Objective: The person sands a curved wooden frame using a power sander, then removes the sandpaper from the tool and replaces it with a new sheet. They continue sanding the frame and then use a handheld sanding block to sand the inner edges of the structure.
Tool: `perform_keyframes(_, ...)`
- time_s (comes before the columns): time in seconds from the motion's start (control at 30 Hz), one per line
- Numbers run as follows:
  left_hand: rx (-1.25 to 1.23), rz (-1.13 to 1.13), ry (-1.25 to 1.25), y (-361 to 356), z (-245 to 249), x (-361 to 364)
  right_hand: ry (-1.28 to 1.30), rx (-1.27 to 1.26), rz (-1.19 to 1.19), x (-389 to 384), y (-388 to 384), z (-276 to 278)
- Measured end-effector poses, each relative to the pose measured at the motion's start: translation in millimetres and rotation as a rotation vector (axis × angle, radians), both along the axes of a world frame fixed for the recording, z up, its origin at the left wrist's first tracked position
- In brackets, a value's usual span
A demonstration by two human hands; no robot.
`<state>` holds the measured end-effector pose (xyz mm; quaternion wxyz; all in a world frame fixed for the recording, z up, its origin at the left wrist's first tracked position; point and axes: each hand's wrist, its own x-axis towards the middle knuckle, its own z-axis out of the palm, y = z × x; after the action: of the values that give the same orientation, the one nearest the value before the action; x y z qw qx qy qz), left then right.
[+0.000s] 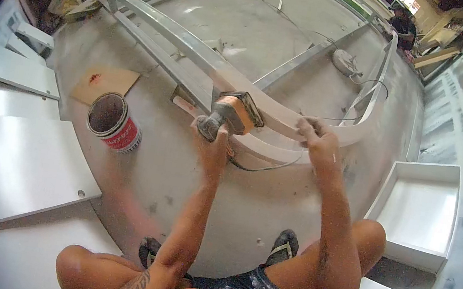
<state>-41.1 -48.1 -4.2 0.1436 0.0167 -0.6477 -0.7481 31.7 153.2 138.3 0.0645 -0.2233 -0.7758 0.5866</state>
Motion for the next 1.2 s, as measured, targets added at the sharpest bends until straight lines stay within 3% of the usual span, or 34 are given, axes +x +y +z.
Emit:
perform_keyframes(0.07, 0.008, -0.005, -0.03, 9, -1, 14, -0.017, 0.398, -0.016, -3, 21, -7)
perform_keyframes(0.1, 0.086, -0.037, -0.089, 14, -4, 20, -0.018, 0.4, -0.013, -3, 26, -11)
perform_keyframes(0.17, 0.169, -0.06, -0.147, 26, -8, 31, 0.002, 0.949, 0.046, -5, 32, -21)
perform_keyframes(0.27, 0.154, -0.027, -0.219, 38, -7, 50, 0.037, 1.027, 0.122, -17, 46, -58)
perform_keyframes(0.33, 0.424, -0.163, -0.348, 41, 6, 61, 0.058, 1.089, 0.151, -19, 43, -61)
perform_keyframes(0.37, 0.429, -0.166, -0.35, 45, -7, 60, 0.08, 1.147, 0.18, -19, 43, -62)
perform_keyframes(0.43, 0.165, 0.003, -0.163, 55, -34, 55, 0.081, 1.16, 0.185, -18, 52, -70)
perform_keyframes(0.57, 0.165, 0.013, -0.101, 23, -26, 22, 0.031, 1.099, 0.159, -15, 46, -67)
perform_keyframes(0.63, 0.359, -0.088, -0.141, 0, -22, 1, 0.033, 1.068, 0.139, -15, 46, -69)
perform_keyframes(0.8, 0.558, -0.278, -0.188, -59, -10, -18, 0.047, 1.086, 0.1, -19, 53, -78)
perform_keyframes(0.83, 0.627, -0.345, -0.219, -71, -15, -17, 0.016, 1.052, 0.1, -18, 48, -72)
perform_keyframes(0.87, 0.715, -0.478, -0.268, -84, -56, -28, -0.015, 1.015, 0.101, -18, 45, -69)
perform_keyframes(0.97, 0.844, -0.564, -0.263, -96, -52, -15, 0.052, 1.023, 0.069, -17, 45, -74)
perform_keyframes(1.1, 0.938, -0.526, -0.316, -86, -54, -3, 0.065, 1.012, 0.05, -18, 46, -76)
perform_keyframes(1.2, 0.976, -0.475, -0.22, -81, -54, -1, 0.061, 1.051, 0.057, -20, 46, -79)
